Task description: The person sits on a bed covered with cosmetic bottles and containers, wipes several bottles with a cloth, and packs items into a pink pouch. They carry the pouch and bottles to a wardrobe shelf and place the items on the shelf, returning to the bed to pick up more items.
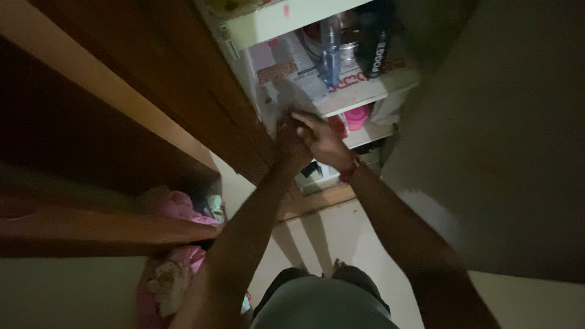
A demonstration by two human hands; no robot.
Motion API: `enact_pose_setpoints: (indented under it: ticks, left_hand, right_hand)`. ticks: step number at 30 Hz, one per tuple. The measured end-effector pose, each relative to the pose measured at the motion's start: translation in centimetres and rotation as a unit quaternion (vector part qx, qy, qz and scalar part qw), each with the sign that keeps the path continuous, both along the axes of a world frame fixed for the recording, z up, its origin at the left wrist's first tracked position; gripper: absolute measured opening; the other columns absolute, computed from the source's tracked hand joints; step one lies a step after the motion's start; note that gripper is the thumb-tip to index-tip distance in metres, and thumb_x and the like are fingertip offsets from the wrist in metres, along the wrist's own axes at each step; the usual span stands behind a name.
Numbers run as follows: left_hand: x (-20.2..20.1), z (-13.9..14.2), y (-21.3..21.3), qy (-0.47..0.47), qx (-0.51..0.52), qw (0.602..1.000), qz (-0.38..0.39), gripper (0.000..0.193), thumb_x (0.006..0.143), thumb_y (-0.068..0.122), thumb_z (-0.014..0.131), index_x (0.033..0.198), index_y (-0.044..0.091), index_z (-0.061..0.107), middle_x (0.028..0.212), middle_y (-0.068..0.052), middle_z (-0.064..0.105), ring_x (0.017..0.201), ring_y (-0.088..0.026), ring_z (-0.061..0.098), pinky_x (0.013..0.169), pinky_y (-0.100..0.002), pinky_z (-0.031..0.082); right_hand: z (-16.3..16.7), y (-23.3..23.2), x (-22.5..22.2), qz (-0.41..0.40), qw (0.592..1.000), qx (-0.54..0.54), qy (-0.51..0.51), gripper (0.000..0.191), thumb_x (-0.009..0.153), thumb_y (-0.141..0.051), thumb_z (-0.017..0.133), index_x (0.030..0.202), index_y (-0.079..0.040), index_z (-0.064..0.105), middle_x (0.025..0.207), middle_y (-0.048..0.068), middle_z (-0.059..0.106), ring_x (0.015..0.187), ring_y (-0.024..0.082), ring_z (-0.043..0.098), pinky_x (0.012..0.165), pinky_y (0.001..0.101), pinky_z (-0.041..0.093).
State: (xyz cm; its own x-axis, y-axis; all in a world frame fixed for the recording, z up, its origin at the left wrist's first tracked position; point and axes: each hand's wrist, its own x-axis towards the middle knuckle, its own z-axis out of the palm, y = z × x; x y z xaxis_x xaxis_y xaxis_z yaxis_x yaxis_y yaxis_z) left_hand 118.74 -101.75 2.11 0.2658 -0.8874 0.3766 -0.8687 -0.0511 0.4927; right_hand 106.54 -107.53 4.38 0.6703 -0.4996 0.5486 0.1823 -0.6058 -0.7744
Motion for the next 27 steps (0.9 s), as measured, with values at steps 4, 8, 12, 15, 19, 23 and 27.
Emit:
enact_pose_setpoints:
  ticks: [4, 8, 12, 15, 19, 23, 27]
  left_hand:
    - [-4.1, 0.5, 3.9, -0.108, -0.053, 0.993, -0.017, 0.067, 0.094, 0.016, 0.066, 0.151, -0.001, 0.036, 0.157, -0.031, 0.034, 0.148, -0.049, 0.031, 0.122, -0.055, 0.025]
    - [-8.8, -1.2, 8.7, 0.02, -0.037, 0.998, -0.053, 0.077, 0.091, 0.013, 0.064, 0.157, -0.005, 0.027, 0.161, -0.031, 0.032, 0.15, -0.049, 0.029, 0.121, -0.053, 0.027]
    - [-12.4, -3.2, 12.9, 0.071, 0.003, 0.992, -0.105, 0.08, 0.091, 0.013, 0.067, 0.157, -0.003, 0.024, 0.155, -0.031, 0.038, 0.143, -0.048, 0.036, 0.118, -0.053, 0.031]
    - [-15.3, -4.4, 16.3, 0.13, 0.038, 0.98, -0.145, 0.08, 0.092, 0.012, 0.067, 0.158, -0.002, 0.023, 0.153, -0.029, 0.042, 0.142, -0.045, 0.041, 0.117, -0.049, 0.035]
    - [-18.6, -6.8, 21.5, 0.183, 0.091, 0.962, -0.179, 0.08, 0.09, 0.011, 0.068, 0.157, -0.001, 0.026, 0.151, -0.028, 0.044, 0.14, -0.041, 0.044, 0.115, -0.045, 0.038]
    - [-21.7, -10.1, 27.8, 0.208, 0.058, 0.952, -0.216, 0.07, 0.093, 0.01, 0.068, 0.153, -0.003, 0.035, 0.151, -0.026, 0.048, 0.141, -0.04, 0.047, 0.117, -0.045, 0.038]
    - [-26.0, -11.7, 33.7, 0.237, 0.081, 0.936, -0.247, 0.063, 0.093, 0.009, 0.068, 0.15, 0.002, 0.042, 0.142, -0.021, 0.055, 0.128, -0.035, 0.057, 0.109, -0.043, 0.047]
  right_hand:
    - [0.2, 4.5, -5.6, -0.029, 0.994, 0.096, -0.032, 0.041, 0.103, -0.006, 0.053, 0.144, -0.005, 0.055, 0.146, 0.017, 0.055, 0.13, 0.024, 0.057, 0.098, 0.0318, 0.051]
    - [-1.7, 8.5, -10.6, -0.125, 0.975, 0.153, 0.105, 0.043, 0.1, -0.003, 0.056, 0.143, -0.007, 0.057, 0.141, 0.012, 0.062, 0.112, 0.02, 0.065, 0.098, 0.0302, 0.053]
    - [-5.5, 13.6, -15.2, -0.11, 0.976, 0.188, 0.007, 0.039, 0.104, -0.001, 0.052, 0.143, 0.0, 0.056, 0.141, 0.016, 0.061, 0.122, 0.02, 0.06, 0.103, 0.0327, 0.049]
    - [-8.0, 17.9, -18.8, -0.106, 0.951, 0.289, -0.027, 0.037, 0.105, -0.008, 0.059, 0.141, 0.0, 0.057, 0.135, 0.015, 0.062, 0.112, 0.016, 0.062, 0.096, 0.0321, 0.052]
    - [-9.9, 23.7, -22.9, -0.22, 0.943, 0.239, 0.071, 0.034, 0.104, -0.017, 0.061, 0.135, -0.004, 0.063, 0.127, 0.01, 0.069, 0.107, 0.012, 0.069, 0.092, 0.03, 0.059]
    - [-11.4, 31.6, -26.6, -0.268, 0.9, 0.333, 0.084, 0.031, 0.103, -0.011, 0.058, 0.131, 0.0, 0.063, 0.123, 0.012, 0.072, 0.106, 0.016, 0.067, 0.094, 0.0327, 0.053]
    - [-12.4, 38.8, -30.5, -0.25, 0.901, 0.351, 0.04, 0.032, 0.102, -0.007, 0.056, 0.132, 0.001, 0.062, 0.127, 0.012, 0.07, 0.112, 0.018, 0.069, 0.096, 0.0327, 0.055]
